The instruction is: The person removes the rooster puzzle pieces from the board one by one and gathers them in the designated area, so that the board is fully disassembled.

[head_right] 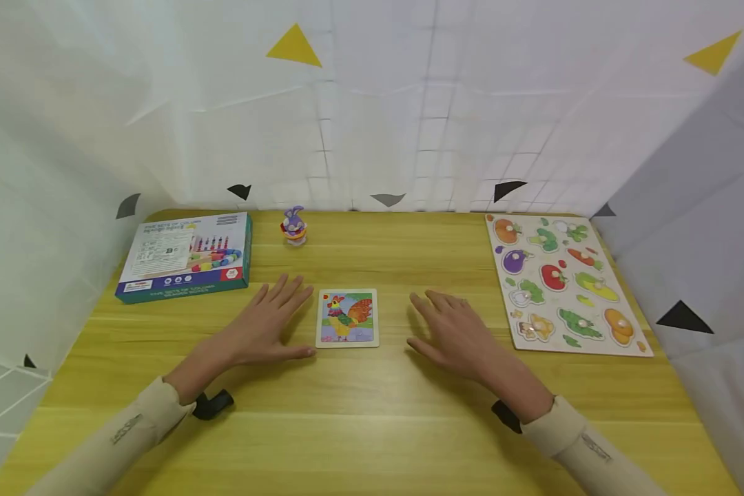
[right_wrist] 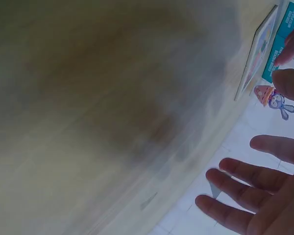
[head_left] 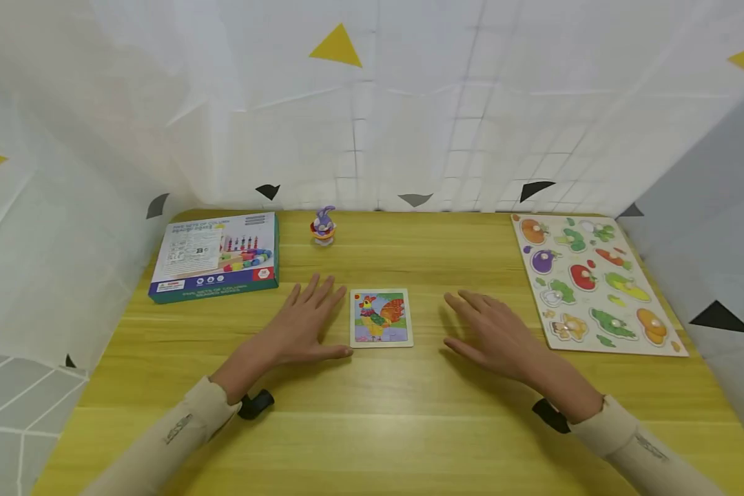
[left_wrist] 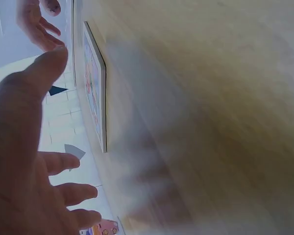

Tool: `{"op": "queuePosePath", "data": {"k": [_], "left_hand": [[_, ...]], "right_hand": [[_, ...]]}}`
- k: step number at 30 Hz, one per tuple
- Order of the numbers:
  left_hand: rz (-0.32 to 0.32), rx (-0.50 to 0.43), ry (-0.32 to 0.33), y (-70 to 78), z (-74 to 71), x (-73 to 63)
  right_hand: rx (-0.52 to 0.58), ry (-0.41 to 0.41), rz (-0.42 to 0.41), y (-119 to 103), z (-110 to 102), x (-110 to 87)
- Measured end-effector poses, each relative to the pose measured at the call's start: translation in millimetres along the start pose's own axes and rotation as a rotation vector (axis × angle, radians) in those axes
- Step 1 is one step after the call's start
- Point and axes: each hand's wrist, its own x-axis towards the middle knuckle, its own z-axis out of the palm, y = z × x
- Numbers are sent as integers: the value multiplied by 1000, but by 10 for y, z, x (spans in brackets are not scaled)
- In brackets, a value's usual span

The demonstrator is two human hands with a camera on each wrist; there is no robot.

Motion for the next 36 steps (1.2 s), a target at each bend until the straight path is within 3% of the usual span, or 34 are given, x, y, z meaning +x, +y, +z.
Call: {"op": "queuePosePath", "data": {"k": [6, 13, 26, 36], "left_hand": [[4, -28, -13, -13, 36, 98], [14, -31, -55, -33, 42, 196], [6, -74, -70, -64, 98, 278], [-42, -132, -80, -181, 53, 332]], "right_hand": [[74, 31, -7, -86, 24, 144], [113, 48, -78, -209, 79, 324], [172, 2, -103, -370, 148, 674], [217, 0, -179, -526, 260, 1060]]}}
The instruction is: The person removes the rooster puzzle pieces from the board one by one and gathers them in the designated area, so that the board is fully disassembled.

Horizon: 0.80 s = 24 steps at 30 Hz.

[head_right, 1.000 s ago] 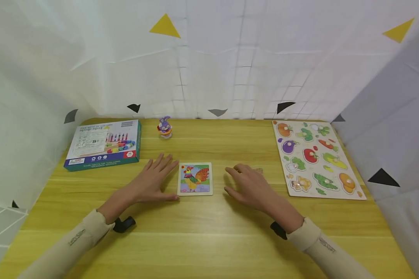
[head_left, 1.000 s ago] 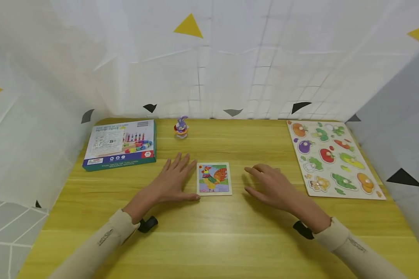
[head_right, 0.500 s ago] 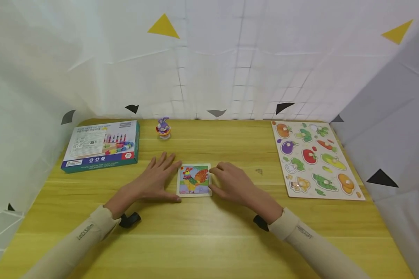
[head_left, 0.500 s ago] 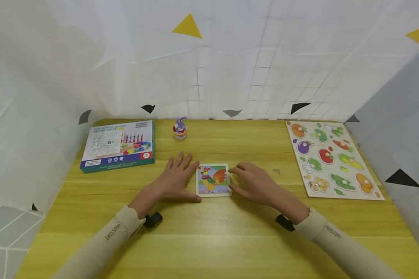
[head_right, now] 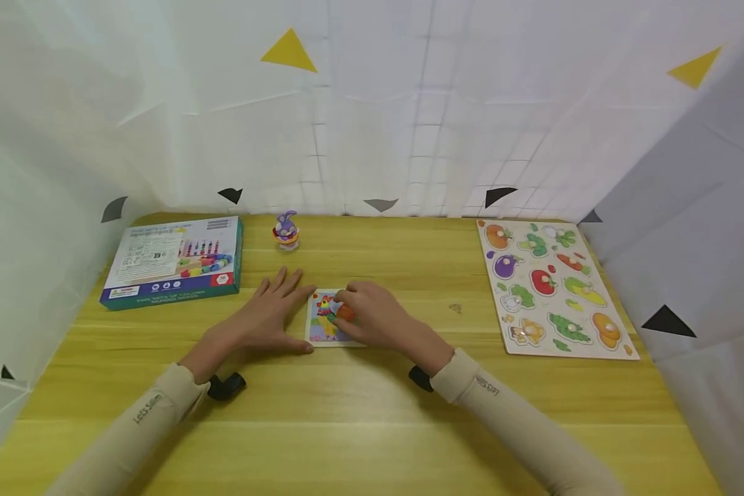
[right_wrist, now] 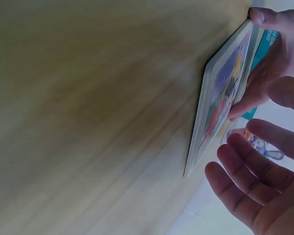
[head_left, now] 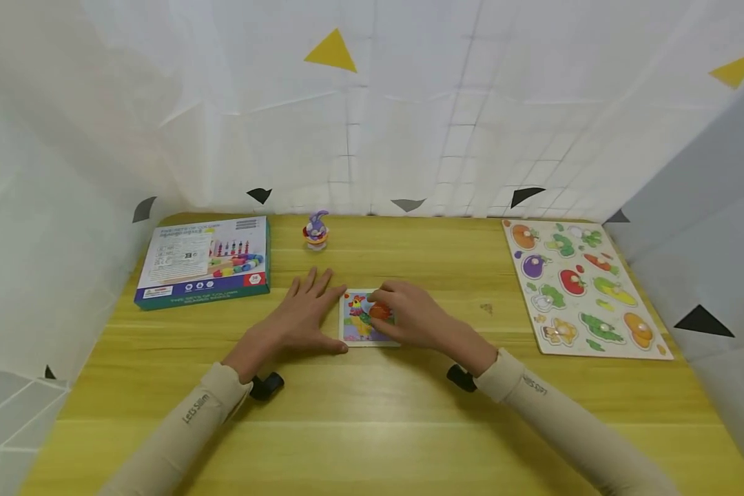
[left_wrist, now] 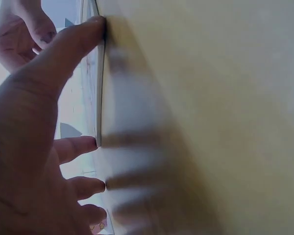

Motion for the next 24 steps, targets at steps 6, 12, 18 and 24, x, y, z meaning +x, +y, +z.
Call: {"op": "queuePosePath", "data": {"k": [6, 12, 18, 24], "left_hand": [[-13, -15, -9, -70, -51, 62], [-9, -47, -26, -117, -50, 91], [-24, -62, -6, -133, -57, 98], [-24, -74, 11, -149, -40, 87]], "right_hand": [[7, -61, 30, -10, 86, 266], [10, -112, 81, -32, 125, 467], [-38, -153, 128, -1, 179, 622], [-19, -179, 188, 59, 238, 695]]}}
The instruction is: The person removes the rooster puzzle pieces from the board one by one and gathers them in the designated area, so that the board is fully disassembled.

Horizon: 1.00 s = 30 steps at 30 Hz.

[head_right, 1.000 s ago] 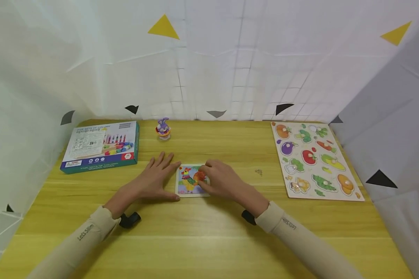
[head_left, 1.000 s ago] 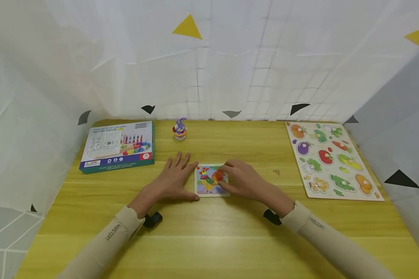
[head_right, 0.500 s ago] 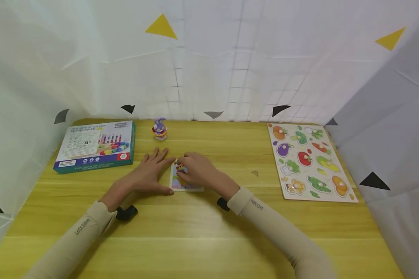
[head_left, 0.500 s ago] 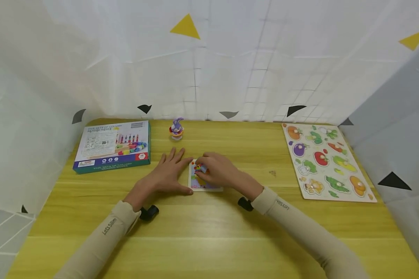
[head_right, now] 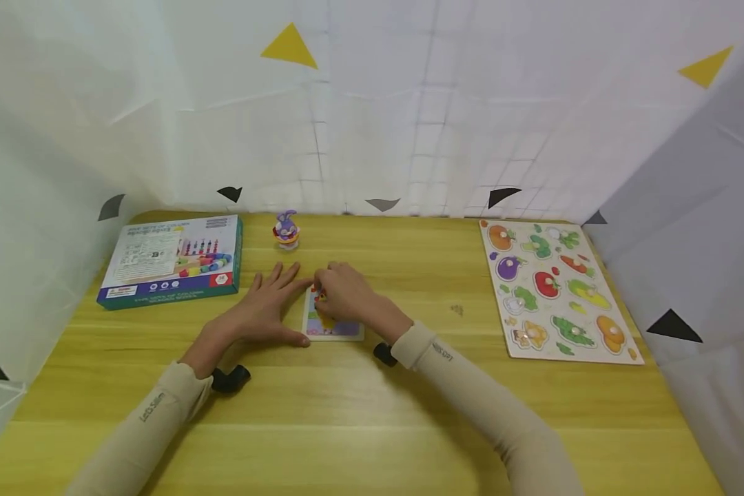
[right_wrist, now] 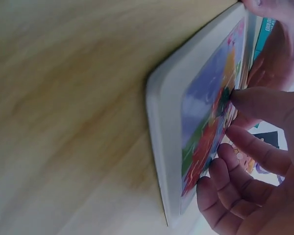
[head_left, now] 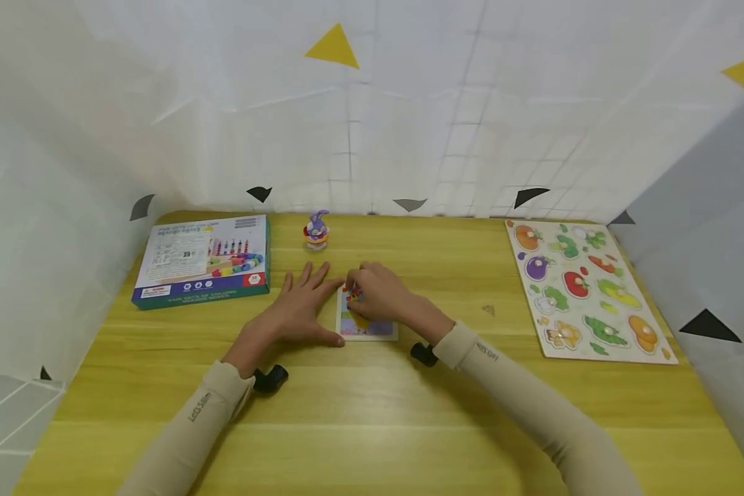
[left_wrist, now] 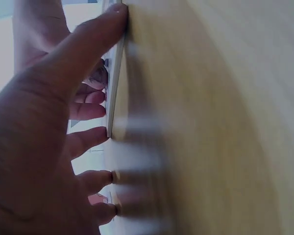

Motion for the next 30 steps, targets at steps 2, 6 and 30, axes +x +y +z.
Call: {"op": "queuePosePath", "data": {"k": [2, 6, 30], "left_hand": [[2, -6, 4, 7, 9, -6], [-3, -13, 9, 16, 16, -13], [15, -61, -13, -53, 29, 13]], "right_hand": [[25, -10, 12, 4, 3, 0], [61, -20, 29, 2, 7, -2], [38, -9, 84, -79, -37, -5]]}}
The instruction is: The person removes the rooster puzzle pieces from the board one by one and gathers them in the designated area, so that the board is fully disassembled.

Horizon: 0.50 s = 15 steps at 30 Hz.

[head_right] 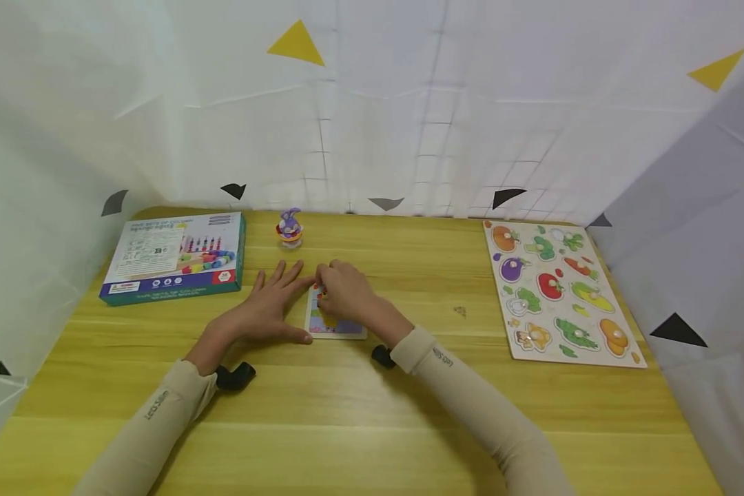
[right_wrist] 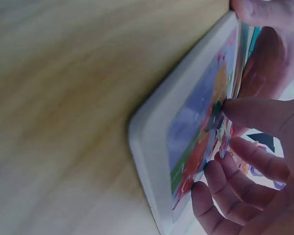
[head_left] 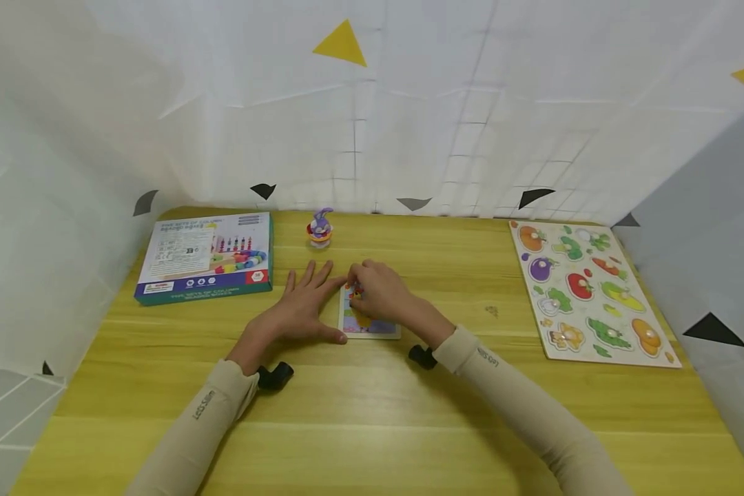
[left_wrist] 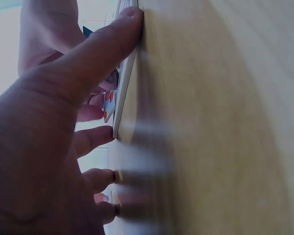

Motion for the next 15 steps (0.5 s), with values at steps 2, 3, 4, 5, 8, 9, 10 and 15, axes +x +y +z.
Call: {"op": "queuePosePath", "data": {"k": [2, 3, 4, 5, 8, 9, 10, 15], "left_hand": [[-2, -2, -4, 0, 2, 2], [-3, -5, -4, 1, 4, 3], [-6, -5, -6, 2, 6, 3], [-8, -7, -7, 3, 5, 3], [-10, -4, -6, 9, 5, 3], [-12, -2, -8, 11, 4, 3], [-13, 0, -9, 11, 3, 2], [-8, 1, -5, 18, -1, 1]], "right_hand": [[-33, 14, -11, -8, 9, -15], [-48, 19, -16, -10, 13, -24], [-61, 24, -20, -12, 16, -31], [-68, 28, -25, -12, 18, -38], [-72, 34, -35, -11, 23, -57], [-69, 36, -37, -11, 23, -62], [-64, 39, -41, -10, 23, -65], [-52, 53, -53, -16, 16, -71]]}}
